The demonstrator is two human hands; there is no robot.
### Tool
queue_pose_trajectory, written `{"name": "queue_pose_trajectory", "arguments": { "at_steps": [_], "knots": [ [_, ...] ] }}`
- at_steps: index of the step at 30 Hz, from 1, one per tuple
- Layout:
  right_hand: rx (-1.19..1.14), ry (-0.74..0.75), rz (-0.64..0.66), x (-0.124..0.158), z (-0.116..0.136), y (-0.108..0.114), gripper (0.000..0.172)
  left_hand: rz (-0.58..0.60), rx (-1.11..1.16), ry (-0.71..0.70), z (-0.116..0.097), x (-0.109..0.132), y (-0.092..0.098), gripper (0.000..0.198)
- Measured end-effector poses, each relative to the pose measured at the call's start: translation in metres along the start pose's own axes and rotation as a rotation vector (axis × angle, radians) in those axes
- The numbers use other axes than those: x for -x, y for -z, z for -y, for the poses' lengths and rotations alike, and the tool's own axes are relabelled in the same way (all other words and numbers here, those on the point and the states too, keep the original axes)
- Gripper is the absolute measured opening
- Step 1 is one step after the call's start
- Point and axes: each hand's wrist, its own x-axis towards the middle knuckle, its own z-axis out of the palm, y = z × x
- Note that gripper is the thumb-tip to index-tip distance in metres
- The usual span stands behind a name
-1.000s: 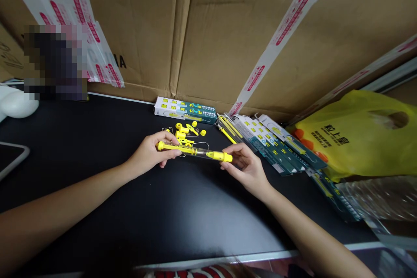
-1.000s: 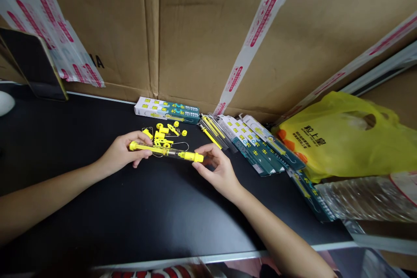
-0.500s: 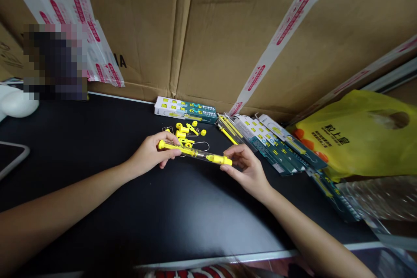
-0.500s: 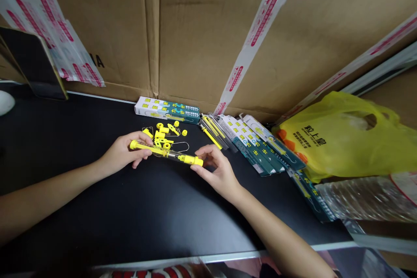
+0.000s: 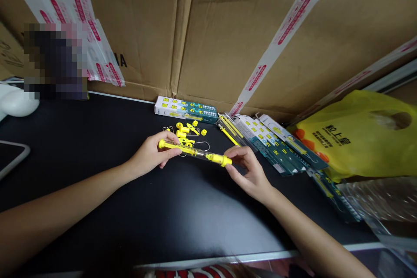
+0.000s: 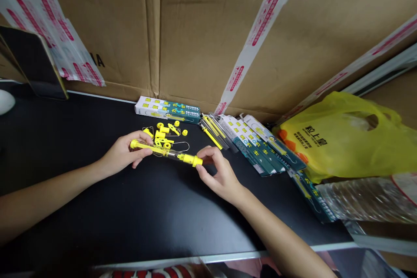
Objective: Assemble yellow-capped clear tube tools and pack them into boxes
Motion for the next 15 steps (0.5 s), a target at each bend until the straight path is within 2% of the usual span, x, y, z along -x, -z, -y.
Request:
{"name": "queue_pose_trajectory", "arguments": {
  "at_steps": [7, 15],
  "knots": [
    [0.019, -0.009, 0.022, 0.0020, 0.0012, -0.0008, 0.020, 0.030, 0.016, -0.025, -0.0004, 0.0014, -0.0010, 0.021],
    [0.033, 0.054, -0.027, 0.0031, -0.0018, -0.0007, 0.023, 0.019, 0.024, -0.070, 0.0012, 0.0012, 0.0009, 0.018]
  ]
}}
